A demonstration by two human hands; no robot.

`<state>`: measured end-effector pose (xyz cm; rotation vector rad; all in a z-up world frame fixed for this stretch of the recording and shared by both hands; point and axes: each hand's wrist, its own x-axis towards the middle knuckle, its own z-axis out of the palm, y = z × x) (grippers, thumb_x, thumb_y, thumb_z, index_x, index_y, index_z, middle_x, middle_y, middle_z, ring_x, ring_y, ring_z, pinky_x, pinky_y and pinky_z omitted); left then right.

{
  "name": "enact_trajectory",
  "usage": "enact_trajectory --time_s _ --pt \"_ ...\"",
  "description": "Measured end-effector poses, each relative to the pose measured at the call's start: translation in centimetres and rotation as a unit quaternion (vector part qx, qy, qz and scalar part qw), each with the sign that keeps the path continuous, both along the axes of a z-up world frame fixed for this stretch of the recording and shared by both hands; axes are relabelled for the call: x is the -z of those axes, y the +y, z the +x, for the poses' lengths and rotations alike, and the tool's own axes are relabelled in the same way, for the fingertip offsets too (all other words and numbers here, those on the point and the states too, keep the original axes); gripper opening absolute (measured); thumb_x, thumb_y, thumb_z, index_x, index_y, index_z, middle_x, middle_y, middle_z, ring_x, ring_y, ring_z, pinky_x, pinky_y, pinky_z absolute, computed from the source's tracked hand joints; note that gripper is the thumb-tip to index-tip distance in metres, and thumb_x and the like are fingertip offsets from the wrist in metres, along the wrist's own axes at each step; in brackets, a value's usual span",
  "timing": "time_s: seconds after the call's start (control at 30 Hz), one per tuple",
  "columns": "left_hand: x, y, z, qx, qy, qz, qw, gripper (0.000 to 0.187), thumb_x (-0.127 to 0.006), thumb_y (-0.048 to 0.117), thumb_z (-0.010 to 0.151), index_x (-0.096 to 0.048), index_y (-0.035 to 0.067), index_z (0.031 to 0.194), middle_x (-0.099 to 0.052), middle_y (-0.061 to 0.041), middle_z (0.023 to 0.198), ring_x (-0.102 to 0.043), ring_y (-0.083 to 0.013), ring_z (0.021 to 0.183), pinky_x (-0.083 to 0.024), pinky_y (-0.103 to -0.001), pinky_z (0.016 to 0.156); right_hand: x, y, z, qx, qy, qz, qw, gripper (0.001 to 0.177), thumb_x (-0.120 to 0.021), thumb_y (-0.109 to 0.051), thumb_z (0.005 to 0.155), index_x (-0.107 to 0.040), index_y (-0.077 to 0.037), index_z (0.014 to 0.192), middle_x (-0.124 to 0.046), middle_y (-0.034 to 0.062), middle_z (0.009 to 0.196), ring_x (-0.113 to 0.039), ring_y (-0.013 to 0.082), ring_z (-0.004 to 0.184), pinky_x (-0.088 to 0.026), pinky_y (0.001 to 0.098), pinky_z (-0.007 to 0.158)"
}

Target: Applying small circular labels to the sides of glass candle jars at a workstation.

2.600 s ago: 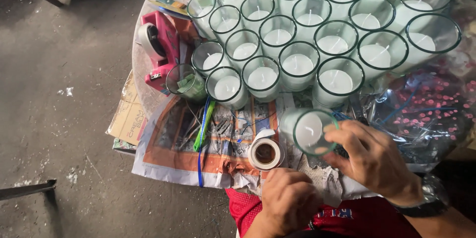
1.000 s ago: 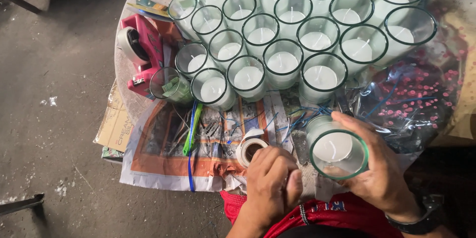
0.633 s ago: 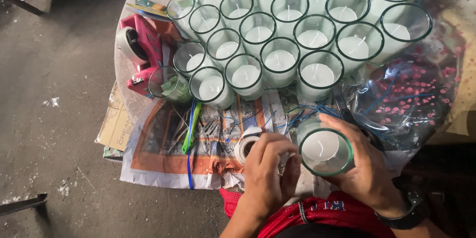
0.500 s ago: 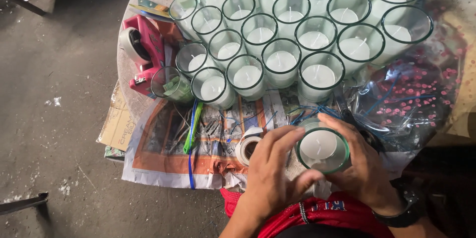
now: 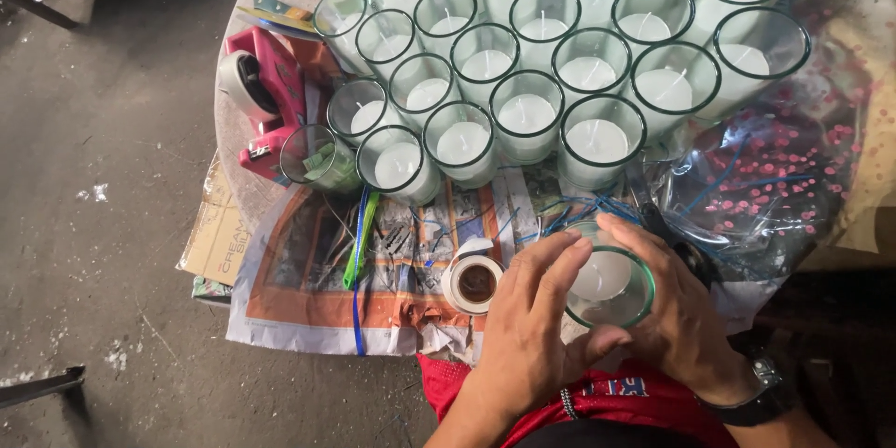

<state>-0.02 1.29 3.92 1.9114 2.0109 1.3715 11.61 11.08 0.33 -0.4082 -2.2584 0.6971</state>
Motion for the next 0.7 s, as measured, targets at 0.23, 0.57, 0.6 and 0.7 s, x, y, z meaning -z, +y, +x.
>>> enact_trajectory --time_s 0.23,0.57,0.6,0.7 --pt "0.2 0.3 0.5 -0.008 -0.015 0.038 0.999 0.053 -0.039 0.047 0.088 -0.037 0.004 0.120 -0.046 -0.019 0.116 -0.051 -0.0325 0.105 -0.045 -0.043 0.086 0.2 -0.1 0.2 -0.027 0.015 -0.062 0.998 0.076 -0.046 -0.048 0.071 -0.030 0.006 0.122 -0.042 0.0231 0.125 -0.048 0.0314 0.114 -0.040 0.0374 0.098" --pt "1.1 0.7 0.8 -0.046 -0.038 0.044 0.997 0.064 -0.046 0.049 0.083 -0.033 -0.001 0.120 -0.048 -0.016 0.119 -0.052 -0.0326 0.106 -0.045 -0.042 0.092 1.3 0.2 0.2 -0.005 0.015 -0.091 0.996 0.087 -0.048 -0.057 0.064 -0.032 0.007 0.120 -0.045 0.0236 0.122 -0.050 0.0323 0.112 -0.041 0.0384 0.097" --pt "0.9 0.9 0.4 -0.047 -0.035 0.046 0.997 0.064 -0.046 0.049 0.083 -0.033 -0.001 0.120 -0.048 -0.016 0.119 -0.052 -0.0326 0.106 -0.045 -0.042 0.092 1.3 0.6 -0.1 -0.006 0.018 -0.088 0.996 0.087 -0.048 -0.057 0.064 -0.032 0.007 0.120 -0.045 0.0236 0.122 -0.050 0.0323 0.112 -0.041 0.0384 0.097" --pt "0.4 0.1 0.0 -0.031 -0.106 0.019 0.994 0.065 -0.053 0.046 0.078 -0.033 0.001 0.120 -0.048 -0.014 0.113 -0.049 -0.0296 0.106 -0.042 -0.040 0.093 1.4 0.3 0.1 -0.007 0.005 -0.076 0.997 0.092 -0.052 -0.058 0.060 -0.031 0.007 0.121 -0.045 0.0238 0.123 -0.049 0.0329 0.112 -0.039 0.0393 0.097"
